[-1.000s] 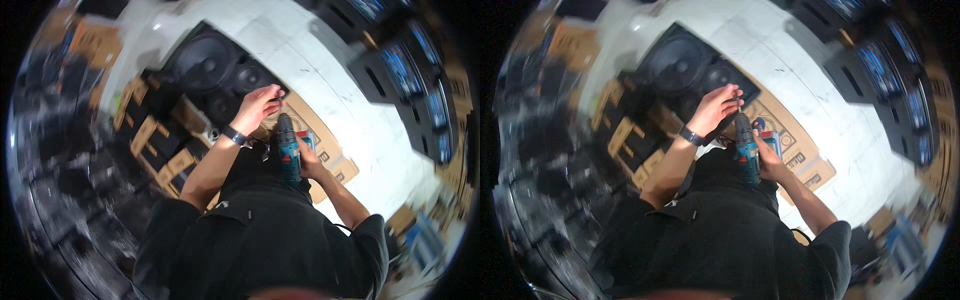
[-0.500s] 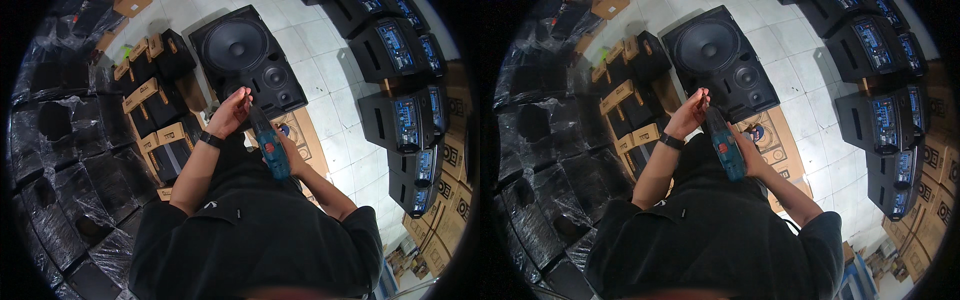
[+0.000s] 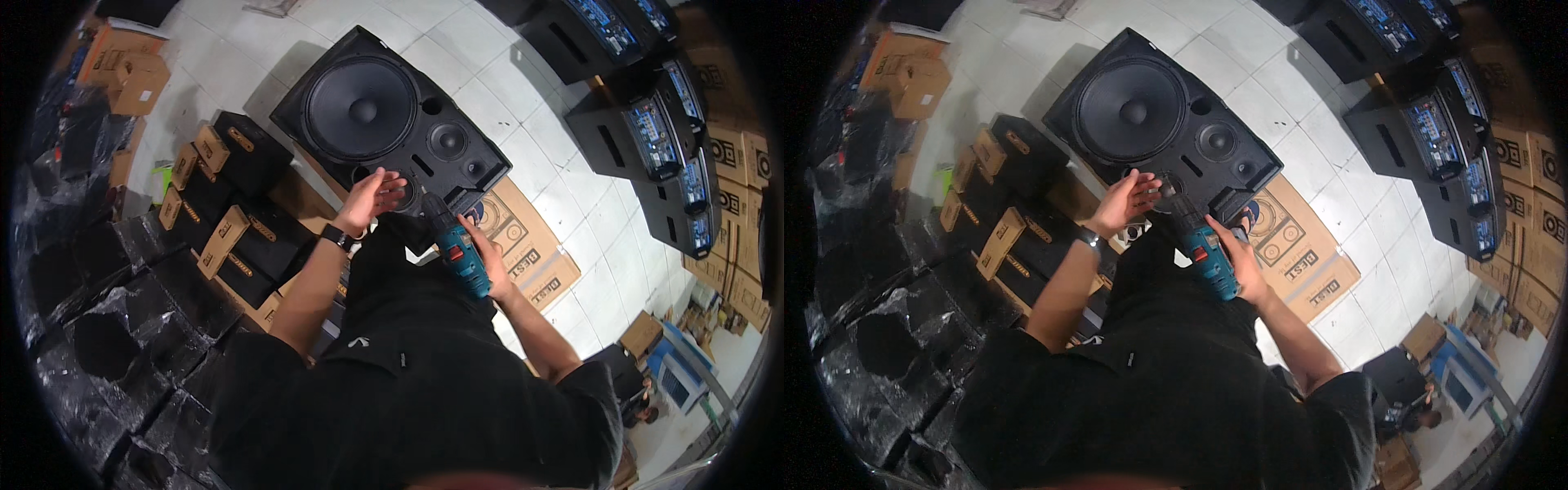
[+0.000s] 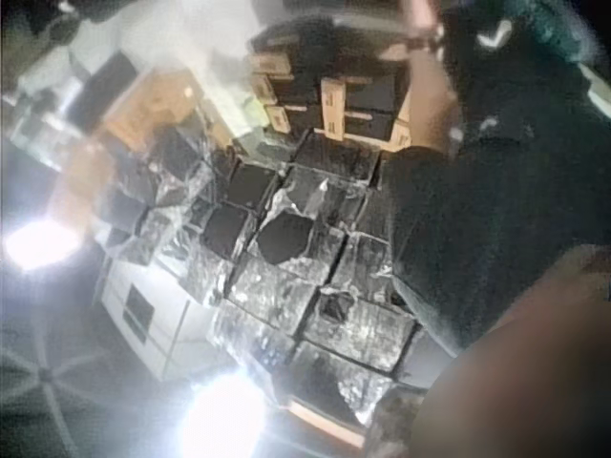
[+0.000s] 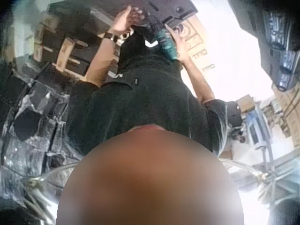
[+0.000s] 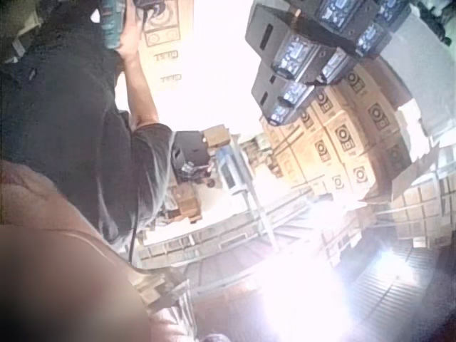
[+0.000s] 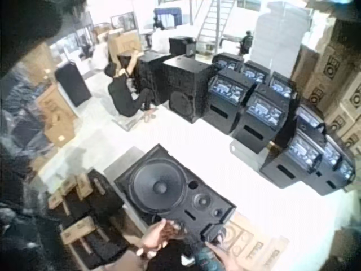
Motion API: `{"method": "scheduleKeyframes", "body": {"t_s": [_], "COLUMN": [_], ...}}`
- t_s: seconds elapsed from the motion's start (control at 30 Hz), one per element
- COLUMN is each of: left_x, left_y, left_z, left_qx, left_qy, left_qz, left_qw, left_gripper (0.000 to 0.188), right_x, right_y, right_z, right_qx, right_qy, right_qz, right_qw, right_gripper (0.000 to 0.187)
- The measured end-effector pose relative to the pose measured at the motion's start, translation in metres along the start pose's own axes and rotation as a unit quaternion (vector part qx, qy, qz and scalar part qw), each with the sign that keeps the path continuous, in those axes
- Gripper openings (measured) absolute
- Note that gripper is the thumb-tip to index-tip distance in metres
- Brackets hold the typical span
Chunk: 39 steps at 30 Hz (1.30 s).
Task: The person uses a cordless drill to fasten screws into a large speaker enclosure, securing multiple speaker drivers. They repeatedly position screws, drive them with the drill, and reposition the enclosure to access different fastening points.
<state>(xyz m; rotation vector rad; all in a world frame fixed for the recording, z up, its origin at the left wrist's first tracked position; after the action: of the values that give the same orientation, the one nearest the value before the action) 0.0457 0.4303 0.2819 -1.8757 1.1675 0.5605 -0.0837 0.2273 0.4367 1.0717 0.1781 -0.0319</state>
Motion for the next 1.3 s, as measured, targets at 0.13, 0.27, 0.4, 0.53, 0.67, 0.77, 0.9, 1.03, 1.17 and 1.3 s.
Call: {"method": "scheduleKeyframes", "body": {"t_s": [0.13, 0.27, 0.4, 0.53, 0.67, 0.77, 0.9, 1.03, 1.17, 1.3], "left_x": [0.028, 0.011, -0.025, -0.052, -0.078, -0.095, -0.101, -0.095, -0.047, 0.055], "left_y": [-0.002, 0.022, 0.037, 0.032, 0.001, -0.026, -0.058, -0.09, -0.162, -0.223], "left_z": [0.135, 0.258, 0.333, 0.331, 0.277, 0.244, 0.228, 0.225, 0.201, 0.145], "left_qx": [0.36, 0.696, 0.748, 0.632, 0.543, 0.618, 0.59, 0.589, 0.687, 0.739], "left_qy": [-0.052, -0.026, -0.007, -0.053, -0.093, -0.11, -0.112, -0.088, -0.066, 0.045], "left_qz": [-0.035, 0.036, 0.092, 0.078, -0.006, -0.031, -0.014, 0.122, 0.169, 0.139], "left_qw": [0.931, 0.717, 0.658, 0.769, 0.835, 0.778, 0.799, 0.794, 0.703, 0.657], "left_gripper": [0.049, 0.038, 0.058, 0.06, 0.06, 0.064, 0.071, 0.076, 0.08, 0.079], "right_x": [-0.004, -0.02, -0.043, -0.061, -0.086, -0.105, -0.129, -0.136, -0.131, -0.108], "right_y": [0.014, 0.035, 0.032, 0.018, 0.016, 0.011, 0.017, 0.017, 0.025, 0.039], "right_z": [-0.025, -0.036, -0.04, -0.043, -0.032, -0.027, -0.009, -0.007, -0.022, -0.061], "right_qx": [0.041, 0.062, 0.104, 0.175, 0.082, 0.069, -0.011, -0.042, -0.01, -0.007], "right_qy": [-0.085, -0.196, -0.294, -0.335, -0.358, -0.35, -0.392, -0.403, -0.424, -0.456], "right_qz": [-0.093, -0.144, -0.157, -0.086, -0.036, -0.055, -0.037, -0.045, -0.057, -0.122], "right_qw": [0.991, 0.968, 0.937, 0.922, 0.929, 0.933, 0.919, 0.913, 0.904, 0.881], "right_gripper": [0.088, 0.092, 0.094, 0.094, 0.093, 0.093, 0.09, 0.09, 0.089, 0.088]}}
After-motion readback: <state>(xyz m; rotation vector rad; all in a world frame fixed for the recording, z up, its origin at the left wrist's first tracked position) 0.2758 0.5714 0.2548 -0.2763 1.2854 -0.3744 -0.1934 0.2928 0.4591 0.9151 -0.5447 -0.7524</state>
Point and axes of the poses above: each hand's wrist, its own x-axis towards the middle knuckle, its own z-axis out of the back of the hand, y = z × x, the point moved 10 cm from there along x, towards the middle knuckle, and after that the axes turned 12 degrees about -x, right-handed, at the moved point
